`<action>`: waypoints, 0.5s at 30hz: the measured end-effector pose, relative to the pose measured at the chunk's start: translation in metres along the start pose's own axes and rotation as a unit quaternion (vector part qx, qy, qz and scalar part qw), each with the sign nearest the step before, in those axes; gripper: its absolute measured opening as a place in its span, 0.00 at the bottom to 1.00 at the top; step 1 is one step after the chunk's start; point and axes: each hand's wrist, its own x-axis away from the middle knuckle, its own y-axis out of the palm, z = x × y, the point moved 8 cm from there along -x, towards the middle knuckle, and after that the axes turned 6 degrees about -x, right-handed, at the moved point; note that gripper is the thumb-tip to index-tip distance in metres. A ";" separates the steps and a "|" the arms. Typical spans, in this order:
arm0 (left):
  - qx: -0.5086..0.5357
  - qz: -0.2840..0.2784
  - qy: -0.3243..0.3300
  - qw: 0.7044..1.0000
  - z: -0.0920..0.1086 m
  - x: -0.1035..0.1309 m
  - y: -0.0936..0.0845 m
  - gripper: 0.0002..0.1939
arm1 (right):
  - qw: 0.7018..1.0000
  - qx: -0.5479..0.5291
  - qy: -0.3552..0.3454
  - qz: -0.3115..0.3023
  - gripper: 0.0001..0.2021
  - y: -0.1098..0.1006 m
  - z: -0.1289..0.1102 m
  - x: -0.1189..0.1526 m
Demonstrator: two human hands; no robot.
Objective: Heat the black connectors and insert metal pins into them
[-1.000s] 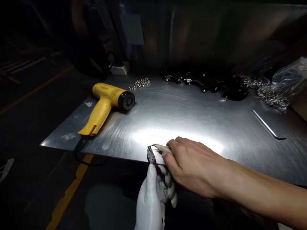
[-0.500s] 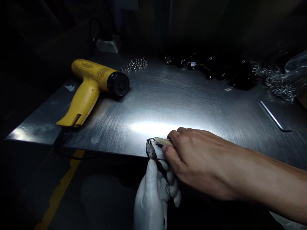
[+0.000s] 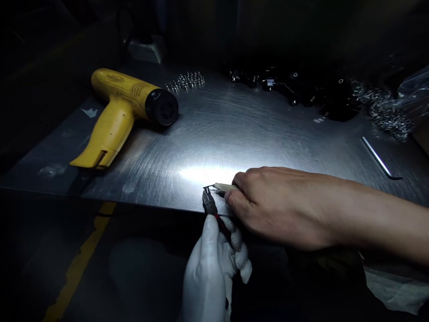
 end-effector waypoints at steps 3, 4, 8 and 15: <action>0.002 0.011 -0.002 1.000 0.000 0.000 -0.001 0.30 | 1.000 0.020 -0.013 -0.002 0.26 -0.001 0.002 -0.002; -0.001 0.011 -0.004 1.000 0.000 0.000 -0.001 0.31 | 0.999 0.025 -0.022 -0.002 0.26 -0.001 0.002 -0.003; -0.008 0.018 -0.008 1.000 0.002 0.001 -0.002 0.30 | 0.998 0.039 -0.051 -0.002 0.24 0.000 0.004 -0.004; -0.009 0.021 -0.006 1.000 0.004 0.005 -0.001 0.27 | 0.995 0.064 -0.081 -0.014 0.19 -0.001 0.002 -0.003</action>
